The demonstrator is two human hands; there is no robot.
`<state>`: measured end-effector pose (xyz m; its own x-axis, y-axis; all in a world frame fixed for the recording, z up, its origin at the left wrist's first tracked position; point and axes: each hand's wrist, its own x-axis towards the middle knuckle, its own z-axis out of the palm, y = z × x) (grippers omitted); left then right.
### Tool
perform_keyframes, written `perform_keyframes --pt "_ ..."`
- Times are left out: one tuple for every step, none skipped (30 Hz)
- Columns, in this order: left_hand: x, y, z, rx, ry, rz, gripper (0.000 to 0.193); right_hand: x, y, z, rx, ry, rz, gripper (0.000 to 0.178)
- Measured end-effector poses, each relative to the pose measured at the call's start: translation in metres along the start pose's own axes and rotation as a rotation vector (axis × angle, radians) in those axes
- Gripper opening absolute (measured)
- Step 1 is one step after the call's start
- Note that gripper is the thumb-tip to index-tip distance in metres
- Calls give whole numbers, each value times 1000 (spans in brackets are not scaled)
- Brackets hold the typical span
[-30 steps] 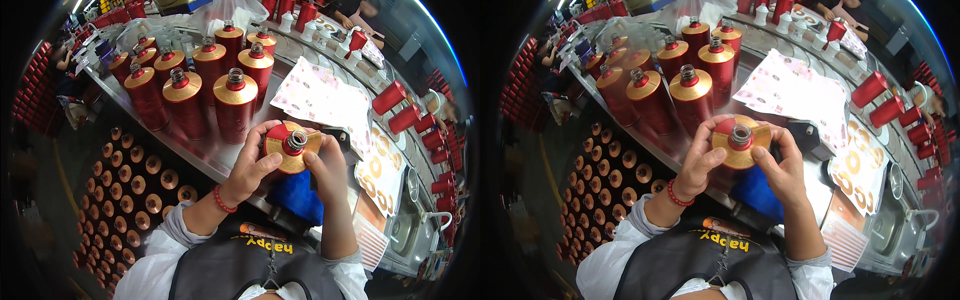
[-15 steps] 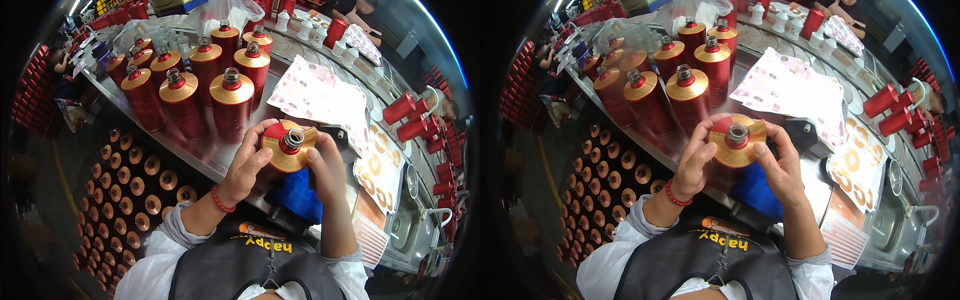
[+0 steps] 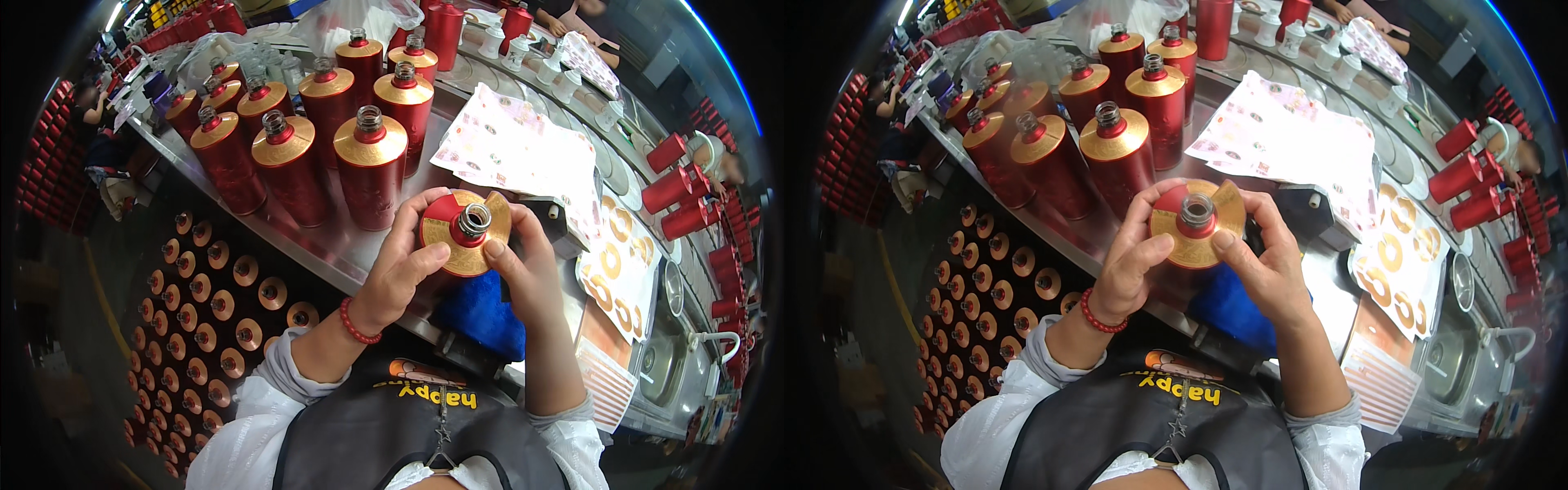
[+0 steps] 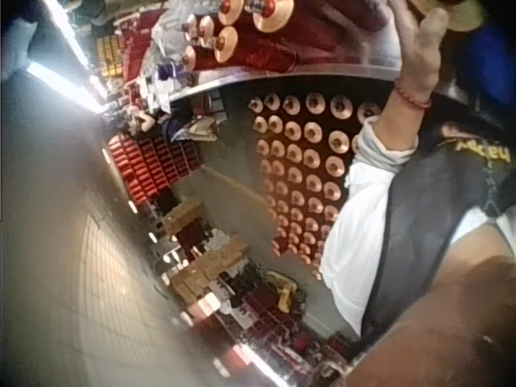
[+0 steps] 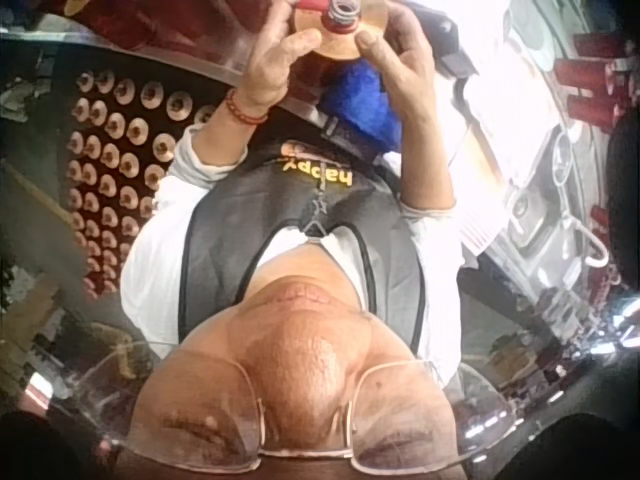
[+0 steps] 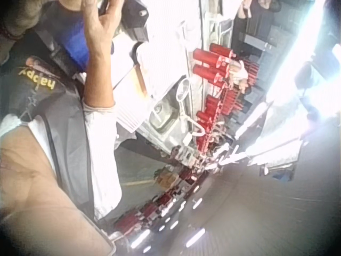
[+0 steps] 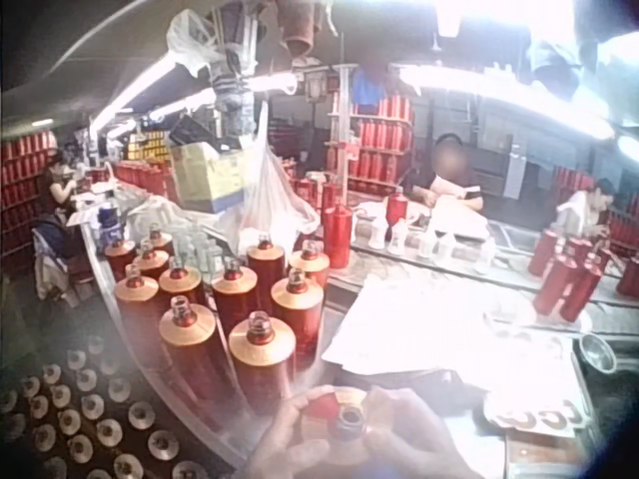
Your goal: The person applies a red label to a red cylindrical bottle, smooths it with a green cloth, and uses a wooden stick to press the edges. The process is repeated for a second bottle.
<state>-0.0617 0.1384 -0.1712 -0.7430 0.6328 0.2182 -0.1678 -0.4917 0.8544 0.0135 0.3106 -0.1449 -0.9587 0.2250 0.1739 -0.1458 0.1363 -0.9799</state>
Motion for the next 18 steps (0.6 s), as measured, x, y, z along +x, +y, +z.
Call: perform_keyframes --pt "1 1 1 -9 6 2 62 0 1 -1 -12 0 -4 46" --pt "2 1 2 17 23 -12 60 0 3 -1 -23 -1 -6 46" --pt "4 3 4 43 39 -26 57 -1 4 -1 -11 3 6 46" --pt "5 3 4 69 55 -40 55 -1 5 -1 1 7 17 46" --pt "5 4 3 78 48 -28 54 -1 6 -1 13 12 28 46" --pt "4 4 2 88 42 -16 53 -1 6 -1 17 4 32 46" --pt "4 4 1 97 34 -4 52 -1 7 -1 20 -2 36 46" --pt "4 4 1 96 30 -5 52 -2 6 -1 19 -4 36 46" --pt "4 5 1 96 26 -6 52 -2 6 -2 19 -6 38 46" --pt "4 5 1 95 21 -8 52 -2 5 -2 15 -5 35 45" --pt "3 5 1 88 22 -7 53 -3 5 -2 9 -4 27 45" --pt "3 5 1 81 23 -7 54 -3 5 -1 5 -4 21 45" --pt "3 4 1 73 23 -7 55 -3 5 -1 0 -5 10 44" --pt "2 3 2 80 8 21 55 -3 6 -2 -3 -5 1 44" --pt "0 1 2 87 -8 49 56 -3 6 -2 -12 -9 -8 44" --pt "-1 -1 2 94 -24 77 57 -2 6 -2 -20 -13 -17 43" --pt "-1 -3 1 104 -24 68 59 -2 6 -2 -31 -15 -24 43" --pt "-1 -4 -1 114 -23 59 60 -3 5 -3 -44 -13 -33 43"
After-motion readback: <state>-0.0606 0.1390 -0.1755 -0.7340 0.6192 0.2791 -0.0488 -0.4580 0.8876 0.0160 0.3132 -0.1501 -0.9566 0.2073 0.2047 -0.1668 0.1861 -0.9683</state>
